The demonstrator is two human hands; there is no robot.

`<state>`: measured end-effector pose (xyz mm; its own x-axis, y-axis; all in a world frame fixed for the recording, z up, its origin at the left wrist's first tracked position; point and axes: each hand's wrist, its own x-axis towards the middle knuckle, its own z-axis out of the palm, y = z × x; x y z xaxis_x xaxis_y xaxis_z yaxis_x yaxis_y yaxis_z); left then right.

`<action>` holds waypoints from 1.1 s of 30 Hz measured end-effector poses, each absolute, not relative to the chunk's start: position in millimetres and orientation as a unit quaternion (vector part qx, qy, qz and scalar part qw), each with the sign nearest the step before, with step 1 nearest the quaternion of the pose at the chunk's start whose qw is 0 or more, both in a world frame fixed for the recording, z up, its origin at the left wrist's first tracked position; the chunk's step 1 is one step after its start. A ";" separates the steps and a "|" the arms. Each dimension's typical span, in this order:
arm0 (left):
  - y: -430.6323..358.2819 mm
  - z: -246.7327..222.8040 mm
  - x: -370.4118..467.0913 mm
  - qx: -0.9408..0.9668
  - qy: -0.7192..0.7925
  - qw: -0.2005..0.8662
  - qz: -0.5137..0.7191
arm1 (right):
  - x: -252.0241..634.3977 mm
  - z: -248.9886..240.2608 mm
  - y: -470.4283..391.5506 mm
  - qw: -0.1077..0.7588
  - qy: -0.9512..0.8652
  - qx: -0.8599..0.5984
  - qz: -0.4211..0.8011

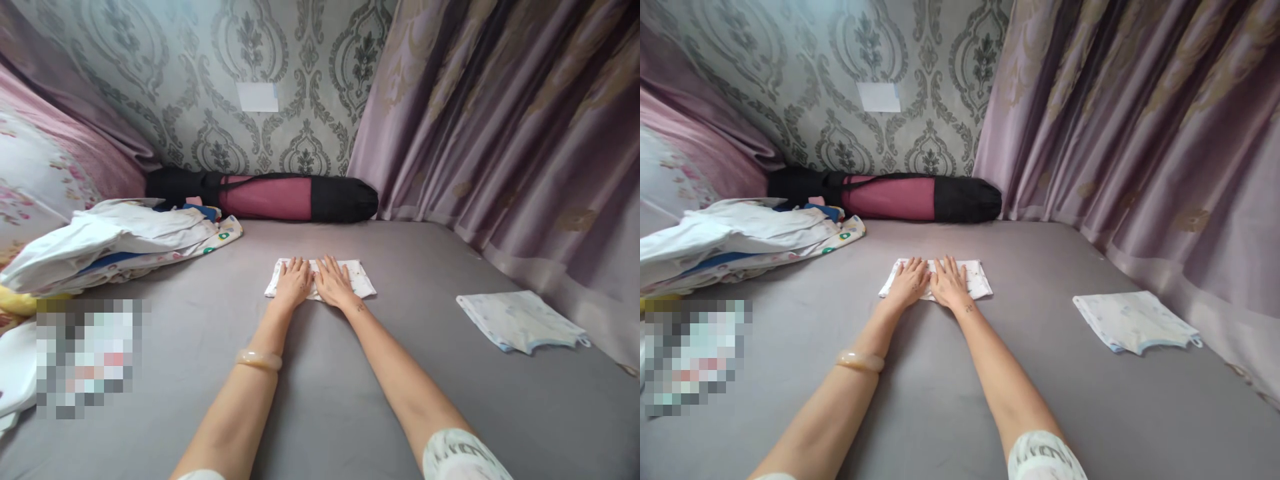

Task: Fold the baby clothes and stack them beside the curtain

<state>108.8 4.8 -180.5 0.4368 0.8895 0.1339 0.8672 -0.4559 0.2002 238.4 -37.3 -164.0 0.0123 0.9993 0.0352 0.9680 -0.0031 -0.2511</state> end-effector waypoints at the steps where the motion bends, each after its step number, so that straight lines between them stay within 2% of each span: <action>1: 3.7 -180.0 109.4 0.838 0.532 0.043 0.111 | 239.3 -165.4 -37.2 0.107 -0.689 -0.713 0.072; 8: 2.3 -184.5 111.7 0.821 0.564 0.043 0.076 | 239.0 -172.1 -35.5 0.113 -0.666 -0.734 0.062; 15: 2.2 -185.1 110.4 0.793 0.601 0.010 0.104 | 243.0 -170.0 -34.8 0.110 -0.617 -0.777 0.060; 20: 1.1 -182.7 110.4 0.790 0.605 0.028 0.093 | 244.6 -171.3 -34.2 0.109 -0.613 -0.779 0.075; 24: 0.4 -175.3 108.3 0.749 0.650 0.005 0.129 | 253.2 -170.2 -34.5 0.119 -0.575 -0.808 0.039; 29: 2.9 -174.8 101.1 0.717 0.687 0.068 0.098 | 263.9 -173.4 -33.9 0.093 -0.527 -0.841 0.074; 33: 5.0 -179.1 99.5 0.719 0.684 0.075 0.100 | 263.1 -176.1 -32.5 0.100 -0.524 -0.842 0.079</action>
